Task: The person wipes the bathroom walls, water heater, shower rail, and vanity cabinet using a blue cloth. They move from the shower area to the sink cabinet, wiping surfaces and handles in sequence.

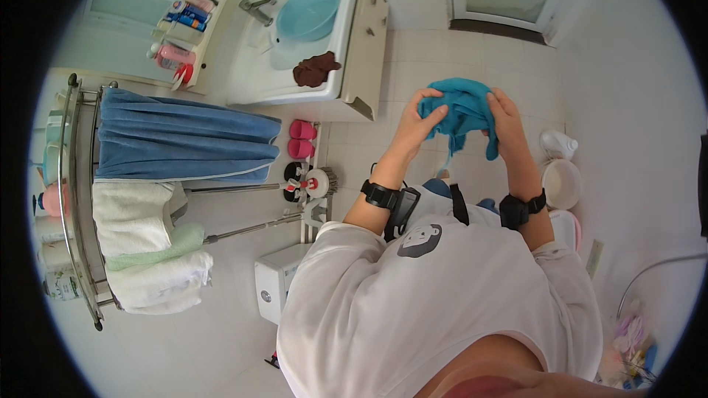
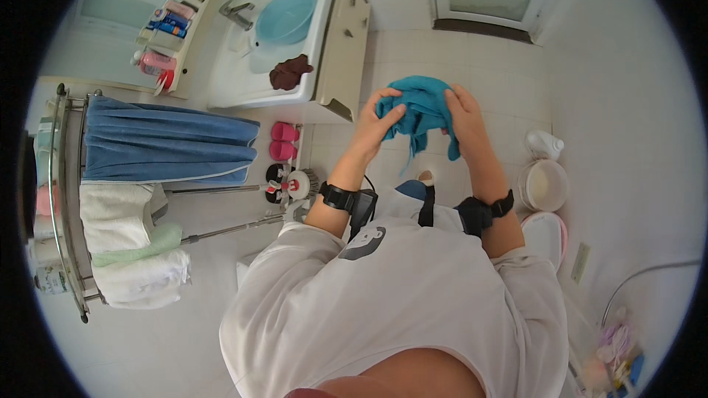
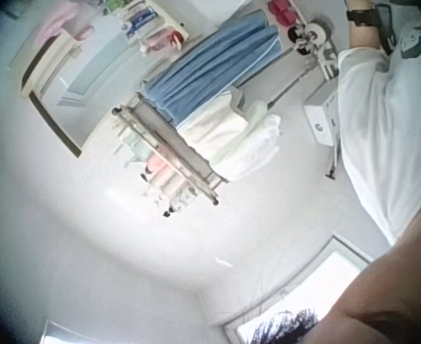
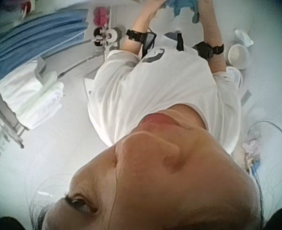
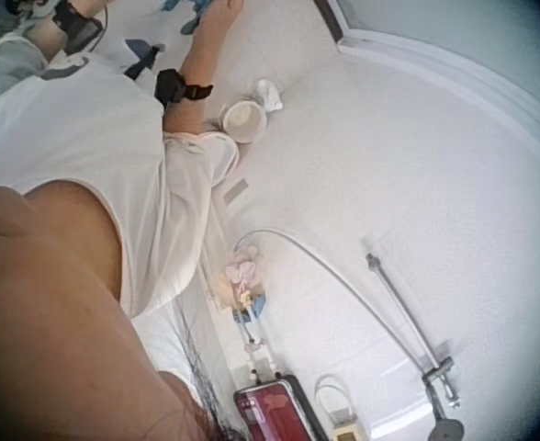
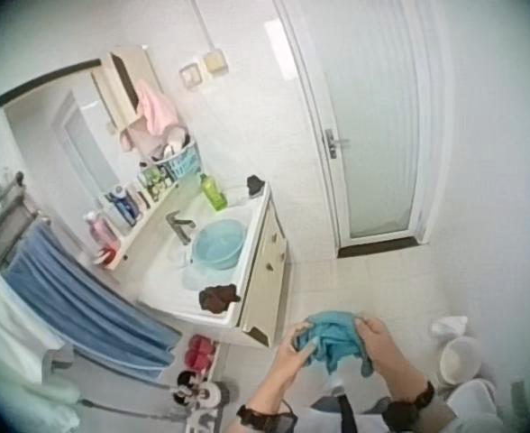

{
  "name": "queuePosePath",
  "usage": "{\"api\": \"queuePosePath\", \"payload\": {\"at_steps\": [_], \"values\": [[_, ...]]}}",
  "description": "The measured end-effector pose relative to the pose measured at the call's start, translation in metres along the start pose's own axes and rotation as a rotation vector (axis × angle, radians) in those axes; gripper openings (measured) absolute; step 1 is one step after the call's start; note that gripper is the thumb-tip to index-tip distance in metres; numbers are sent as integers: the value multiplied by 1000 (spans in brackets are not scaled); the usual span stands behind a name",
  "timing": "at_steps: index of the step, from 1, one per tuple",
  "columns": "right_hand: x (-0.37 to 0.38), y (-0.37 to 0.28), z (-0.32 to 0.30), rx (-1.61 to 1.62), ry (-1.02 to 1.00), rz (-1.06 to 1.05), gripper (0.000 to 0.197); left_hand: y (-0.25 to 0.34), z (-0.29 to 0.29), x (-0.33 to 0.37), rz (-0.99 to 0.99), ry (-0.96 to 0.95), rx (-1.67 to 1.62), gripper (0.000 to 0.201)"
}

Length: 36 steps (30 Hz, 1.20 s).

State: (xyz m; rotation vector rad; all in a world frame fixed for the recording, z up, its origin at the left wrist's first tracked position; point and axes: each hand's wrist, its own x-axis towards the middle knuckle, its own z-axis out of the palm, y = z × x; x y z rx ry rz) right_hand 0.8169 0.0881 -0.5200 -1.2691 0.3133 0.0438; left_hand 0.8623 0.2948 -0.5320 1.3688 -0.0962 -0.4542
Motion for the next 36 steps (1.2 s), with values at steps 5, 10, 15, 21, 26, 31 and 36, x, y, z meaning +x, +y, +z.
{"api": "queuePosePath", "payload": {"at_steps": [5, 10, 15, 21, 26, 31, 36], "values": [[62, -6, 97, -2, -225, 134, 25, 9, -92, 23, -1, 137, 179, 43], [123, 8, 163, -134, -452, 311, 26, -22, -132, 13, -154, 257, -435, 53], [195, 46, 201, -363, -732, 331, 24, -50, -165, 28, -65, 518, -543, 38], [309, 62, 205, -434, -743, 392, 26, -36, -183, 110, 129, 803, -399, 27], [403, 76, 181, -496, -486, 134, 31, -15, -183, 201, 197, 826, -171, 22], [431, 94, 157, -383, -435, 92, 48, -14, -162, 257, 159, 838, -85, 20], [420, 110, 131, -91, -298, 284, 67, -26, -151, 294, 153, 672, -108, 17]]}}
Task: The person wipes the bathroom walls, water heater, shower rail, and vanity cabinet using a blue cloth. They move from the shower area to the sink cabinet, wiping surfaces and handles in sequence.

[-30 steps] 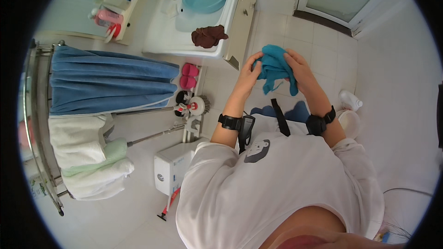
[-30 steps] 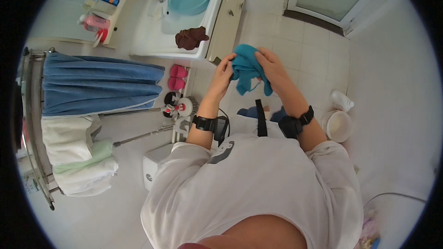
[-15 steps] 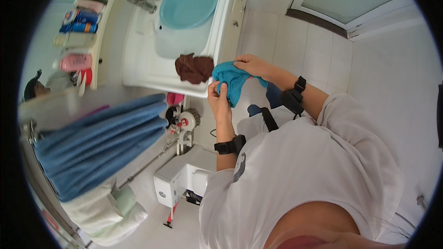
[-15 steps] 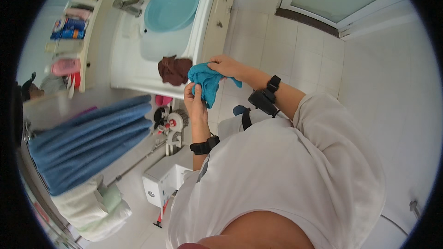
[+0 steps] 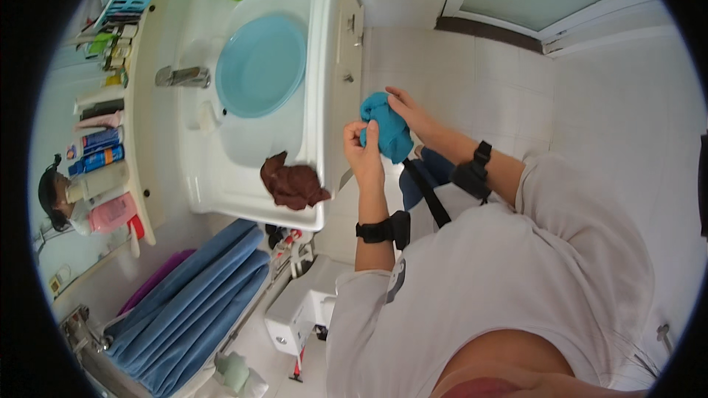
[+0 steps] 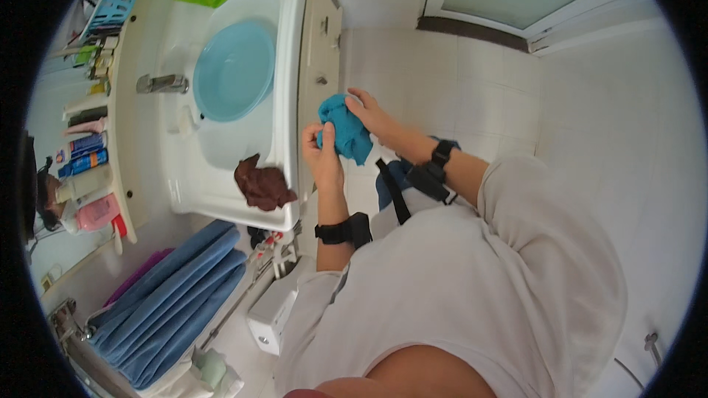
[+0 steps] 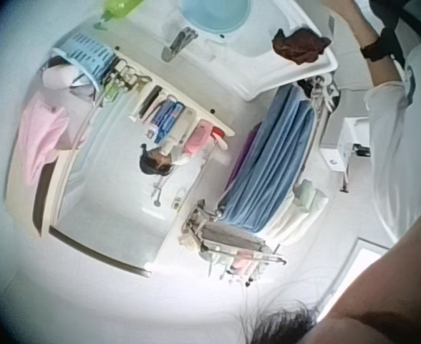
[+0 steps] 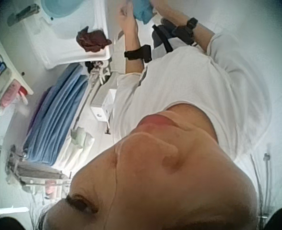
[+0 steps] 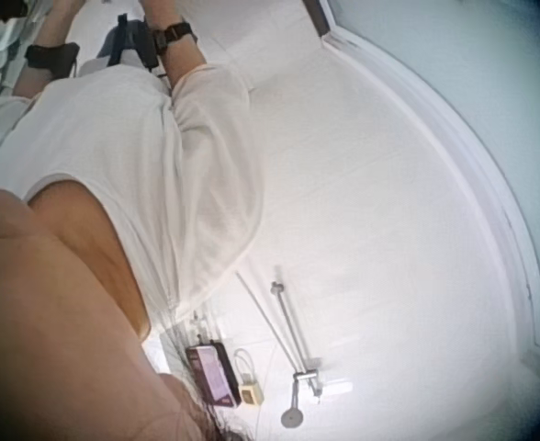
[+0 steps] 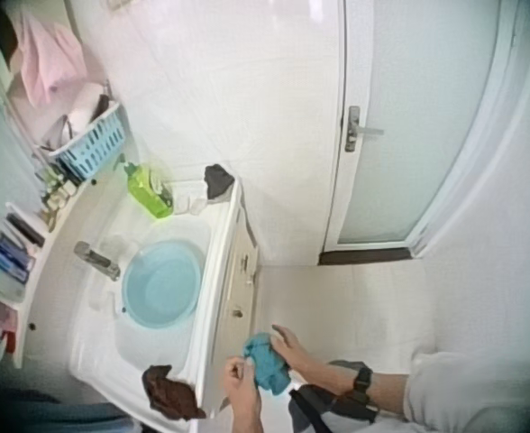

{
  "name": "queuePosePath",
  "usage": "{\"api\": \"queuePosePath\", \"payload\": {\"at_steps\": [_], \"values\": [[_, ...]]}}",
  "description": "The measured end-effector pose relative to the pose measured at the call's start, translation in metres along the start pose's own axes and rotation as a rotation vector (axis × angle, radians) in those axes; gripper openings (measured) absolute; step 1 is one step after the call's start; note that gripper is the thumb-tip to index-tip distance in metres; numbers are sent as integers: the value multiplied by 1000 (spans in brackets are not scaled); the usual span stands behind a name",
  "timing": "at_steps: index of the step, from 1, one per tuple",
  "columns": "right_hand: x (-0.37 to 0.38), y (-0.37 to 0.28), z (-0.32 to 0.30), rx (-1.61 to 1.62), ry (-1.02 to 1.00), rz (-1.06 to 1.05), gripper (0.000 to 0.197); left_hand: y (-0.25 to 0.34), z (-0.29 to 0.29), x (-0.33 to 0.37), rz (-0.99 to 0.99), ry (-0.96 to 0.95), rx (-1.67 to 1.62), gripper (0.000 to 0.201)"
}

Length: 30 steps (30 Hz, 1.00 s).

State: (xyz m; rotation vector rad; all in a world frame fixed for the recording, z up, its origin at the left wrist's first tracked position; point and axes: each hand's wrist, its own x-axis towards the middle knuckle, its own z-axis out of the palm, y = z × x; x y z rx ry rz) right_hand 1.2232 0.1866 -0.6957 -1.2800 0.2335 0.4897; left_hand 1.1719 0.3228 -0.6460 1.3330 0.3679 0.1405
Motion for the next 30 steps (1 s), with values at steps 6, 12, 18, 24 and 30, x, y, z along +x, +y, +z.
{"api": "queuePosePath", "payload": {"at_steps": [6, 12, 18, 24, 30], "values": [[-4, 17, -38, -192, 248, 89, 71, -39, 12, -2, -218, 191, -290, 18], [22, 3, -62, 343, -161, 448, 57, -75, 55, 14, -225, 271, -326, 19], [124, -15, -143, 419, -299, 669, 48, -117, 141, 95, -201, 211, -133, 28], [265, -40, -174, 80, -89, -70, 46, -119, 139, 159, 304, 386, 731, 45], [372, -31, -115, -189, -70, -724, 50, -160, 76, 188, 552, 607, 1477, 64]]}}
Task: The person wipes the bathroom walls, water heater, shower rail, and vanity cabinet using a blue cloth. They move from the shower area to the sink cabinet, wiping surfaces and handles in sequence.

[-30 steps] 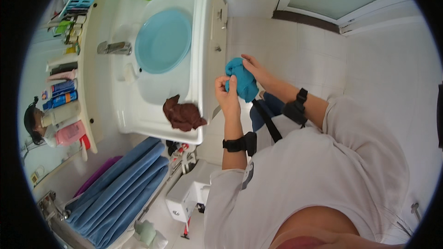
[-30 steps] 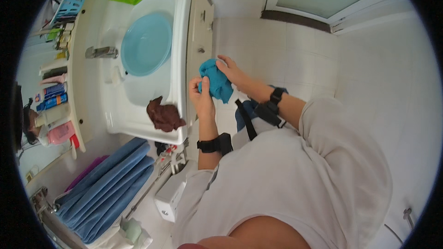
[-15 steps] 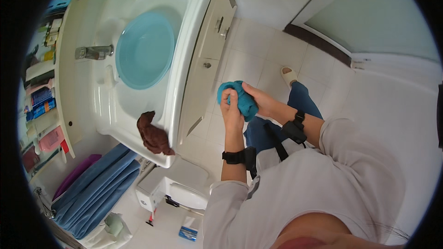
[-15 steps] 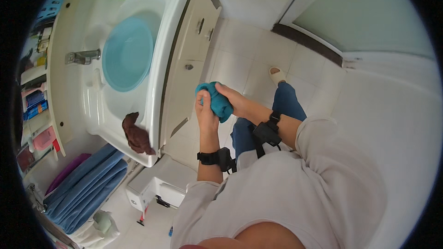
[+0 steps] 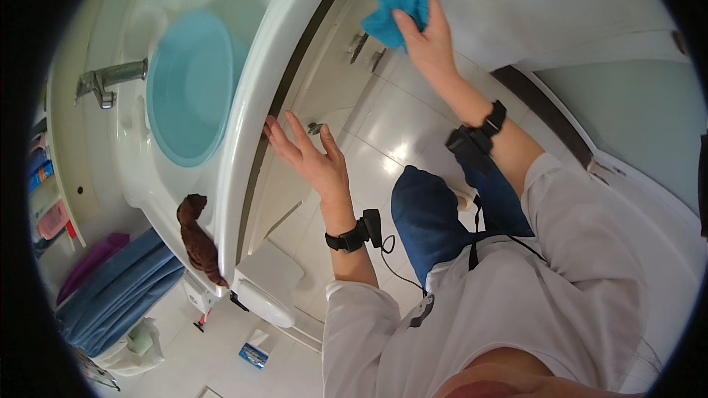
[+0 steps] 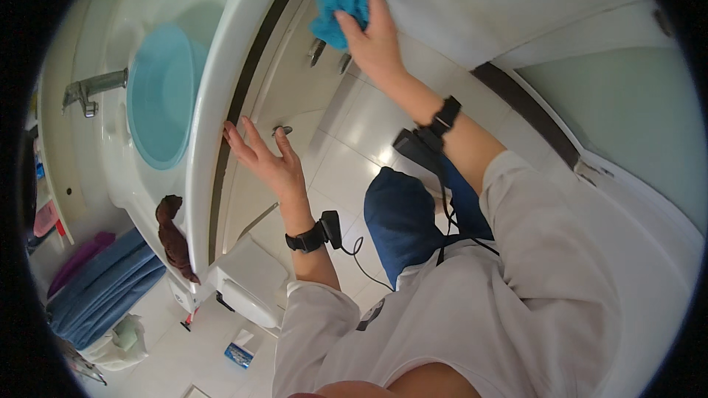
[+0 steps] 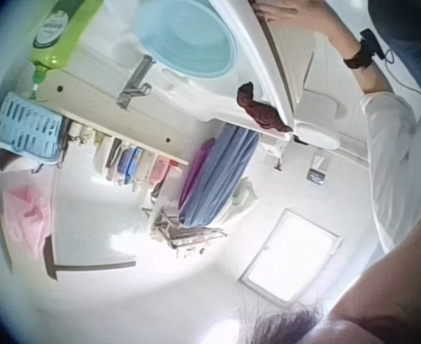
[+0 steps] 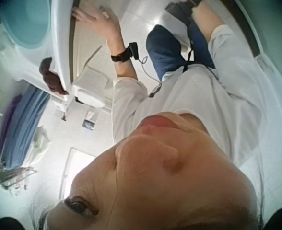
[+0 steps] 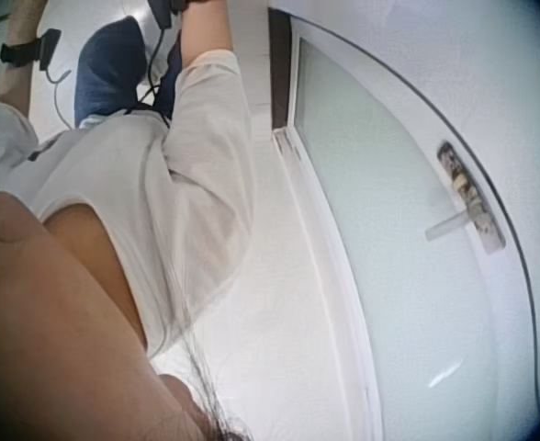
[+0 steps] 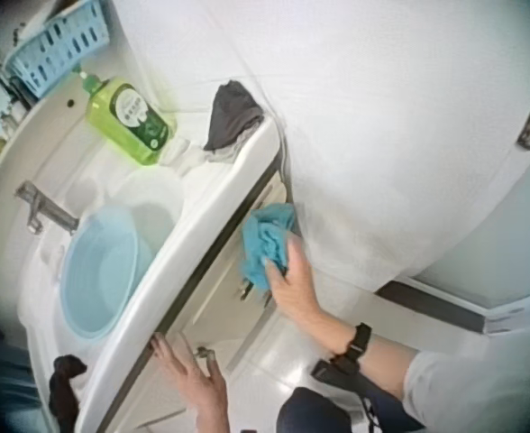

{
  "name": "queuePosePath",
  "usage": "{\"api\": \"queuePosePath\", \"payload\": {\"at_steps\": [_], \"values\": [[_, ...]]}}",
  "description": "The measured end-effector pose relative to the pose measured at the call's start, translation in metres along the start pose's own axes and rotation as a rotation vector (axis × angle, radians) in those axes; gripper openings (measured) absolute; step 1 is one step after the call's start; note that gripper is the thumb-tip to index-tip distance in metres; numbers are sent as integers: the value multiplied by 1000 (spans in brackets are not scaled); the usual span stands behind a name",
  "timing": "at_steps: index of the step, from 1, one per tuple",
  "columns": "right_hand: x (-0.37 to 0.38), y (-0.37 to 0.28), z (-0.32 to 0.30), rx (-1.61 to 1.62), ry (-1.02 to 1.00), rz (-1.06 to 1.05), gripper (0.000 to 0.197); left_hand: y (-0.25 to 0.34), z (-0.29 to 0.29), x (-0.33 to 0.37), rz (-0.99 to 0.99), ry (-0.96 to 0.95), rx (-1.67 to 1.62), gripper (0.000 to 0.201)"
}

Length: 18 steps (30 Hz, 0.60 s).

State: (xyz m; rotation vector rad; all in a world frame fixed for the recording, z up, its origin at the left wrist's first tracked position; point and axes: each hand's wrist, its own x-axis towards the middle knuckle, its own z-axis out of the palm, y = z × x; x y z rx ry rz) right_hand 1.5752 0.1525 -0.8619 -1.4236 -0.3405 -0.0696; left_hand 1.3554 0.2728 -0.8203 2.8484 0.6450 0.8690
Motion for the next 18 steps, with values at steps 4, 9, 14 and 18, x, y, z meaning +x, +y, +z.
{"api": "queuePosePath", "payload": {"at_steps": [4, 9, 14, 18], "values": [[-19, 40, 76, -128, 29, -342, 53, -26, 51, -13, 43, 111, 172, 69], [-66, 78, 101, -104, -234, -720, 63, -59, 97, -13, 84, 356, 187, 67], [-39, 109, 98, -275, -278, -1064, 68, -79, 118, -8, 85, 433, 351, 65], [17, 93, 91, -185, 17, -918, 68, -79, 122, -4, 62, 458, 413, 62]]}}
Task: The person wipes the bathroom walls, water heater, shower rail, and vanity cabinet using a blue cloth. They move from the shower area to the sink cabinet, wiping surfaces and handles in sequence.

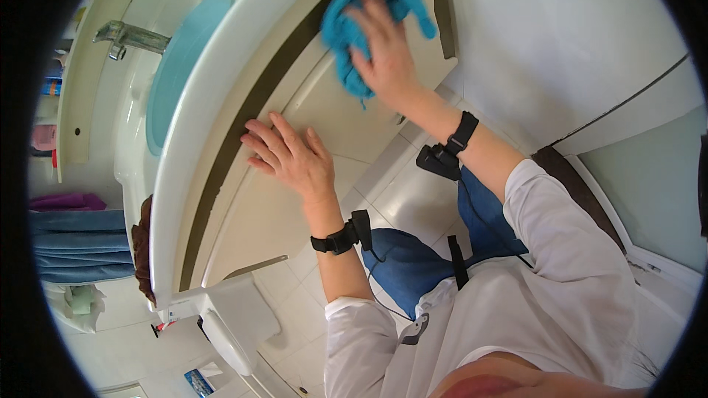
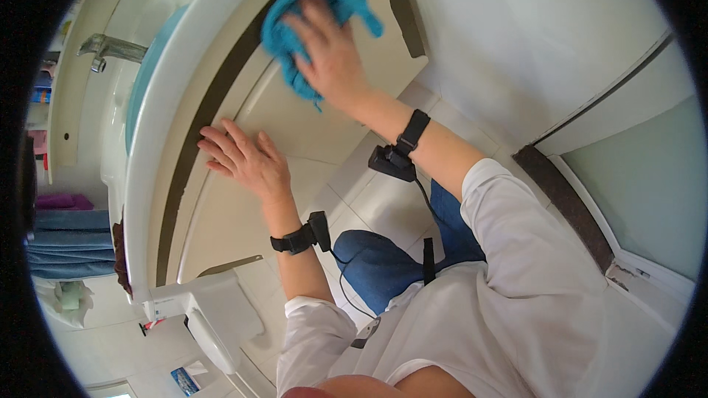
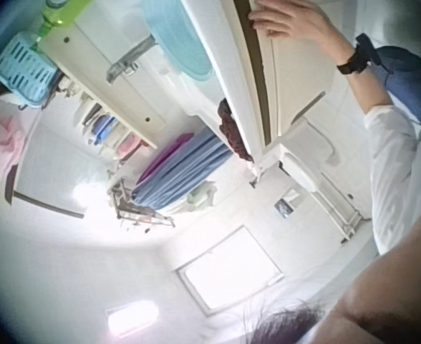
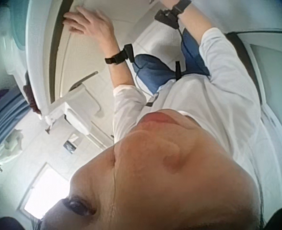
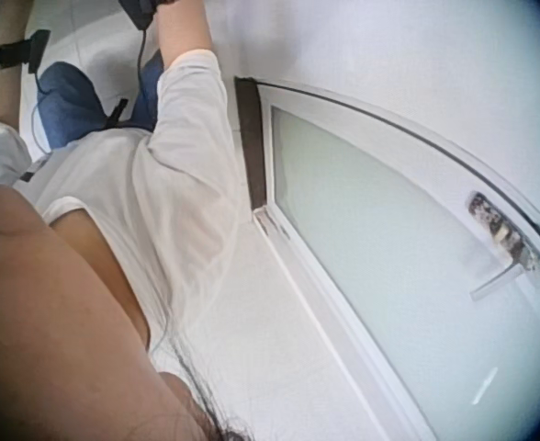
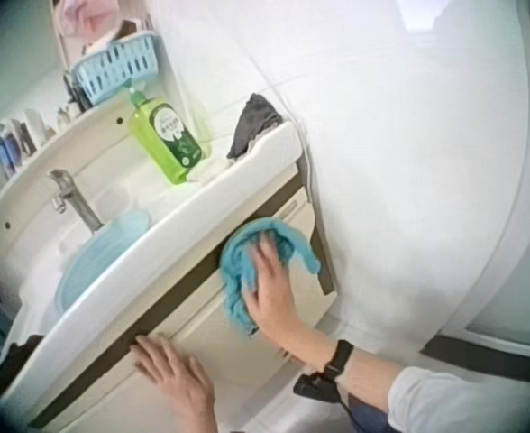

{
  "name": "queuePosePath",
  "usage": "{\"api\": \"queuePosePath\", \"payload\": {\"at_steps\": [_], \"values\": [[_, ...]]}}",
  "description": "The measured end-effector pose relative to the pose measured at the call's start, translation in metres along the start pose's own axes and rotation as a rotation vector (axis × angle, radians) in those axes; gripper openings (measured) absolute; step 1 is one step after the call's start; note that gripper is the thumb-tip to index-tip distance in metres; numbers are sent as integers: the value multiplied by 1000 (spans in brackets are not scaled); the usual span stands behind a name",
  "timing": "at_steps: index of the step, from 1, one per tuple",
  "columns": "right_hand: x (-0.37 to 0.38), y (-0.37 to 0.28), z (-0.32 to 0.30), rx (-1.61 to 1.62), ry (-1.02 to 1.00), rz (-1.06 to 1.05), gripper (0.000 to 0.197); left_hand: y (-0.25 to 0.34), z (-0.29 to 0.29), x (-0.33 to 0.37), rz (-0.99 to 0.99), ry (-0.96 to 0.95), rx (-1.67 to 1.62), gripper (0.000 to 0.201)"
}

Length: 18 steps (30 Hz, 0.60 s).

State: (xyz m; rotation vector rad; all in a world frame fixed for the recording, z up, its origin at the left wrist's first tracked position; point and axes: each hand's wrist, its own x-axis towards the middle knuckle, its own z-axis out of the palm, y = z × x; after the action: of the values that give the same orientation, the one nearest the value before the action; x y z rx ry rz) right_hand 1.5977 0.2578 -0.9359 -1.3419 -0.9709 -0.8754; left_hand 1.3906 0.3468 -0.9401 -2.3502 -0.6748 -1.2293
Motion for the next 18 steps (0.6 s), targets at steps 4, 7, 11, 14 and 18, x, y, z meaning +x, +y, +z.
{"api": "queuePosePath", "payload": {"at_steps": [4, 7, 11, 14, 18], "values": [[52, 16, -5, 21, 248, 271, 58, 3, 1, 2, 25, 58, 5, 58], [36, -7, 0, 107, 104, 174, 61, 3, 3, 1, 0, 90, -55, 57], [-20, -33, 0, 75, -183, -110, 62, 2, 5, 1, -12, 93, -50, 57], [-22, -21, -2, 54, -188, -59, 57, 2, 4, 0, 1, 93, -16, 57], [17, 9, -7, 29, 80, 90, 57, 2, 2, -1, -11, 70, -17, 57]]}}
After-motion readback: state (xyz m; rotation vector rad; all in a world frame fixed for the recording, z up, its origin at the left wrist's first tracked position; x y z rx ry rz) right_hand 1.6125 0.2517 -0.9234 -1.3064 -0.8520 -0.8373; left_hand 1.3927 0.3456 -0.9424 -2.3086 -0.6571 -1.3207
